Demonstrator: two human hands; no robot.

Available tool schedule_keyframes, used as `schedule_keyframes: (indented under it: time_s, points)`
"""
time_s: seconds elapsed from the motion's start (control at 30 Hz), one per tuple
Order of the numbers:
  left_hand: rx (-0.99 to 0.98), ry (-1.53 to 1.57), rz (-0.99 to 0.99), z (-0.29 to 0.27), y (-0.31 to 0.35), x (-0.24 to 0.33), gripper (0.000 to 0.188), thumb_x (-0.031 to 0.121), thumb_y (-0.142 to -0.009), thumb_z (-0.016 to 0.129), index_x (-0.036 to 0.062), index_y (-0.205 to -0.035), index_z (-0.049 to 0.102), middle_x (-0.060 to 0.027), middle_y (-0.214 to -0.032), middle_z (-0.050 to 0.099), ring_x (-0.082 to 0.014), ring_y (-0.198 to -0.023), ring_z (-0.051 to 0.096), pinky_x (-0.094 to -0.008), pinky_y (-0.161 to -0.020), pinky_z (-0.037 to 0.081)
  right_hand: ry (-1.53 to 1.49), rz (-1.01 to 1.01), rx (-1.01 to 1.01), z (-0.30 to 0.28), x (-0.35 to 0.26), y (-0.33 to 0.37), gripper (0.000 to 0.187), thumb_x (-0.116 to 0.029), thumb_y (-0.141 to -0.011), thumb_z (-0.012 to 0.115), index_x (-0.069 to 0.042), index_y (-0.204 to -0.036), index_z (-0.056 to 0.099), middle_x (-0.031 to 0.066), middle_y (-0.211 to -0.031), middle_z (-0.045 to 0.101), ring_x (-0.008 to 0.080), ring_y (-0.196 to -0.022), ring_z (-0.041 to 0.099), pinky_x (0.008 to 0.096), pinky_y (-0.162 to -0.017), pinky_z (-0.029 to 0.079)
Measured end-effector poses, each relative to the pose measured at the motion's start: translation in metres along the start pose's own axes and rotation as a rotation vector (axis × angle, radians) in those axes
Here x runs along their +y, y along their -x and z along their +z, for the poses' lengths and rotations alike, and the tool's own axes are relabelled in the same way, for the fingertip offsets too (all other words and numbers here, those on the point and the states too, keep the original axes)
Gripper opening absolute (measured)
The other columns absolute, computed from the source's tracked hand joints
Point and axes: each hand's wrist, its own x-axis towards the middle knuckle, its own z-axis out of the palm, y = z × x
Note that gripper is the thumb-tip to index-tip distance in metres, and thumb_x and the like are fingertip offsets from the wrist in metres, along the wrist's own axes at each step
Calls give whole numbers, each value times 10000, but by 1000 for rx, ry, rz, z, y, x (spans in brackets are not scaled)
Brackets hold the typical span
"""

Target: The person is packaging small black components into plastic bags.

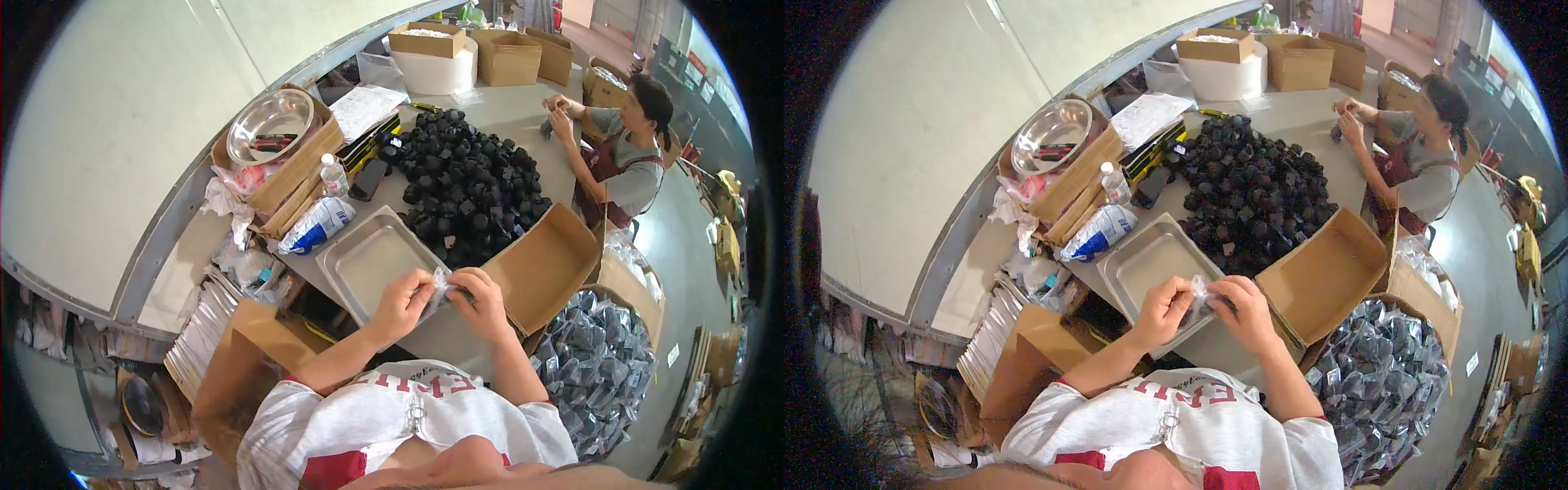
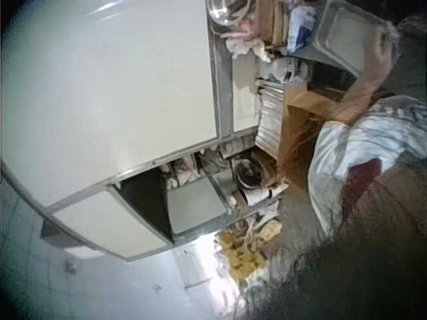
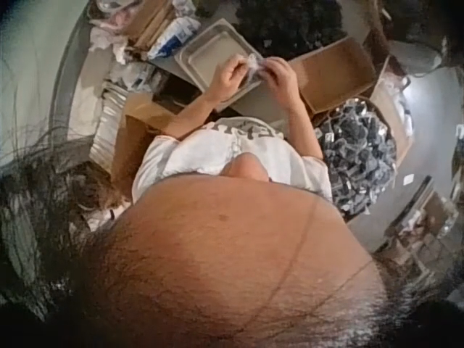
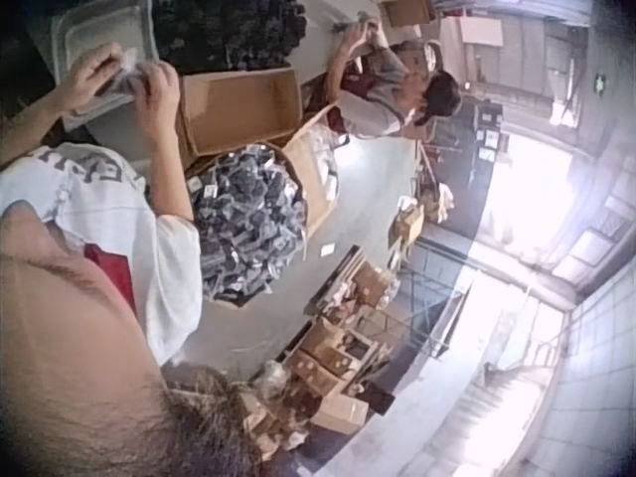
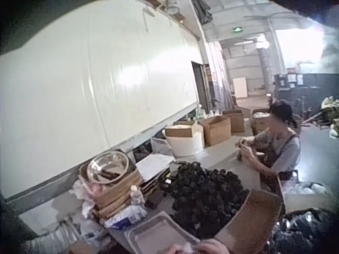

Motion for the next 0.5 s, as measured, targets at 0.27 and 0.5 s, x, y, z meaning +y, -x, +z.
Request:
schedule_keyframes:
  time_s: [0.27,0.5]
  points:
    - [71,-128,71,-9,18,-6,59,70,-909,531,23,-874,521,-78,-696,568,-159,-644,572,-272,-590,443,-421,166,15,3,-3,18,136,1,-727,693,-19,-772,565,64,-764,578,166,-652,533,264,-574,418]
    - [180,252,-112,-9,20,-2,104,101,-905,567,24,-864,512,-73,-746,539,-129,-653,531,-236,-622,435,-650,212,124,9,-3,23,129,-8,-794,664,-28,-803,537,18,-794,508,93,-694,466,216,-598,374]
